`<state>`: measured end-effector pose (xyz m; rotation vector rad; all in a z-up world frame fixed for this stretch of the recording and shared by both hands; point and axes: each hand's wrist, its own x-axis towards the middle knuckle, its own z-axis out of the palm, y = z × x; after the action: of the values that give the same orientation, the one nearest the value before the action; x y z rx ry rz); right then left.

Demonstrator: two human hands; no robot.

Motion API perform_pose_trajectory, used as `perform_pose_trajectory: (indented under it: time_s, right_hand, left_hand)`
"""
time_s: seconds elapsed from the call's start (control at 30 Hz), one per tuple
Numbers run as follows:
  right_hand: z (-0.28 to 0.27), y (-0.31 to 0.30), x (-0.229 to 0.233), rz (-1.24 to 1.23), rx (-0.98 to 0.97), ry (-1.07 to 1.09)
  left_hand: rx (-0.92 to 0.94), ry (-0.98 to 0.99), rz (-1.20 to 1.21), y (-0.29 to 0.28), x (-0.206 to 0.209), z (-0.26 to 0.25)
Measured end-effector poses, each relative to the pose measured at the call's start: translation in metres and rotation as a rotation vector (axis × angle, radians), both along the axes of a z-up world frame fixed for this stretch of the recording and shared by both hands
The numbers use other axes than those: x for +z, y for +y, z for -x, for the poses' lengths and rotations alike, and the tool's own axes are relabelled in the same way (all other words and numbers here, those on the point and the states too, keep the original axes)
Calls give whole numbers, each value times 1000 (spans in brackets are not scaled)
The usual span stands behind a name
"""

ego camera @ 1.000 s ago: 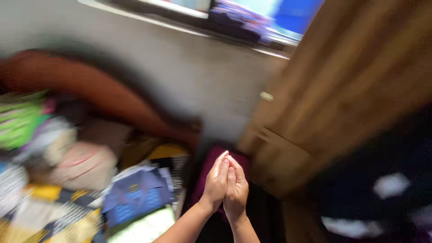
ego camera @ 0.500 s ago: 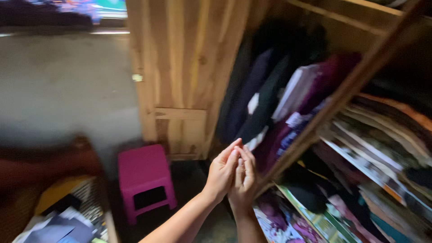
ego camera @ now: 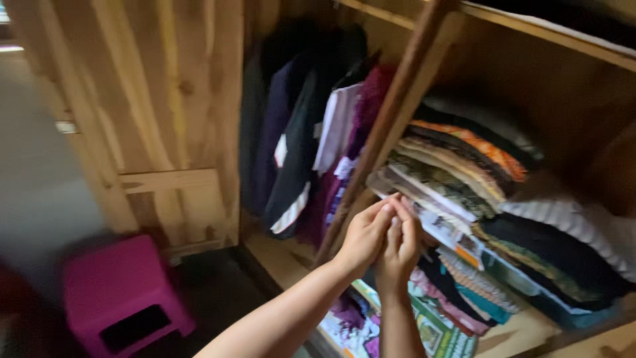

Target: The person removes folded shirts from a wooden wardrobe and places them on a bed. The person handles multiple shirts one at a time, transferring them from the wardrobe shelf to a growing pile on the bed.

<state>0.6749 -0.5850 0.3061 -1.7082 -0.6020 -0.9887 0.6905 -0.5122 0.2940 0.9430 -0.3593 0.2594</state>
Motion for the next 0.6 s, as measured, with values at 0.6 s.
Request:
perform_pose_trajectory:
  time_s: [0.6]
  right_hand:
    - [-260, -225, 70, 114, -438, 146]
  left_hand:
    - [-163, 326, -135, -146, 53, -162]
